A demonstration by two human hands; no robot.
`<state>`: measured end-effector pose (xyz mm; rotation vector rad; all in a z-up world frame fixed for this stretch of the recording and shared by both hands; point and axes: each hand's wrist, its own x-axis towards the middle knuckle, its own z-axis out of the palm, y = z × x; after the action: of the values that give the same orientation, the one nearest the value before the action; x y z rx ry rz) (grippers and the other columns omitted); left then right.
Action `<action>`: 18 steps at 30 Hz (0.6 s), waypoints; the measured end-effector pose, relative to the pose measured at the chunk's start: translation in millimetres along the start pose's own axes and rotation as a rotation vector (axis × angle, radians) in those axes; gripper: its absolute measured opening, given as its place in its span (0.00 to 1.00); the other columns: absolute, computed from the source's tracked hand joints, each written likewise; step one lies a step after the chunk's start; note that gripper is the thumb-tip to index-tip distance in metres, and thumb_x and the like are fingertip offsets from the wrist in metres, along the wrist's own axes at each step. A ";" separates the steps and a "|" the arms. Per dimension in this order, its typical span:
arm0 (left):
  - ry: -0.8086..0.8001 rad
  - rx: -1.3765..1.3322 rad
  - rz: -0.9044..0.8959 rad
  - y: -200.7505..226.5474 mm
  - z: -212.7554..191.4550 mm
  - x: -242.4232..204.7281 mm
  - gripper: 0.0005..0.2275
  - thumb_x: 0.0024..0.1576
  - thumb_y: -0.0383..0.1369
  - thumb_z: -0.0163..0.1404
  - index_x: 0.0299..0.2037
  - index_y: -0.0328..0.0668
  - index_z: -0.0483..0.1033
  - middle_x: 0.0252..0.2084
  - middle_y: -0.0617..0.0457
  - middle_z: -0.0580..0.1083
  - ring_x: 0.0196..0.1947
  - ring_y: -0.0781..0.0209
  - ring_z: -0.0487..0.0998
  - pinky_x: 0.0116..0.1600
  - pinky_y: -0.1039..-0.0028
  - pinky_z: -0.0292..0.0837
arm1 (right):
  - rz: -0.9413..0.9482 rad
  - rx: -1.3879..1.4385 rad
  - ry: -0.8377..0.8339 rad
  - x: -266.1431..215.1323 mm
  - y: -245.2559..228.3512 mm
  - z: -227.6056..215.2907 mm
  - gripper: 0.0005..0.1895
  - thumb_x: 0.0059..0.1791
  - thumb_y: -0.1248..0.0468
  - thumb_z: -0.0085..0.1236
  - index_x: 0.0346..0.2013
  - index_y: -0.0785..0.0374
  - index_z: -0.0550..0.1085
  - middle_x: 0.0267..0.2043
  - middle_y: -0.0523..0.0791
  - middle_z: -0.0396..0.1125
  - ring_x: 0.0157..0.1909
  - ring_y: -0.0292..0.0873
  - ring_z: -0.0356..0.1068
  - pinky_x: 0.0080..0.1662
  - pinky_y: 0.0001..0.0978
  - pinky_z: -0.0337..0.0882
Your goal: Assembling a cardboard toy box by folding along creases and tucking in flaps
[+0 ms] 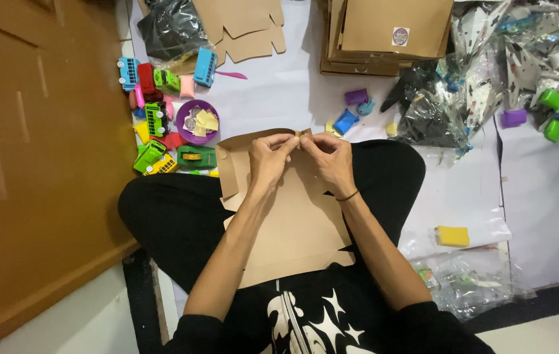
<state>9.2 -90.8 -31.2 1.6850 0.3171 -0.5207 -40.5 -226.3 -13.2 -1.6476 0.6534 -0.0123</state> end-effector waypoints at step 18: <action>-0.040 -0.142 -0.033 -11.5 -2.0 11.4 0.13 0.48 0.37 0.68 0.39 0.41 0.85 0.24 0.53 0.79 0.16 0.77 0.71 0.26 0.88 0.63 | -0.021 0.071 -0.092 13.9 7.4 -5.3 0.05 0.49 0.58 0.68 0.36 0.54 0.84 0.33 0.37 0.73 0.37 0.29 0.67 0.41 0.28 0.73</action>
<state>13.7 -87.6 -46.6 1.5326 0.3455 -0.5428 -33.8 -237.1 -23.9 -1.5774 0.5591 0.0251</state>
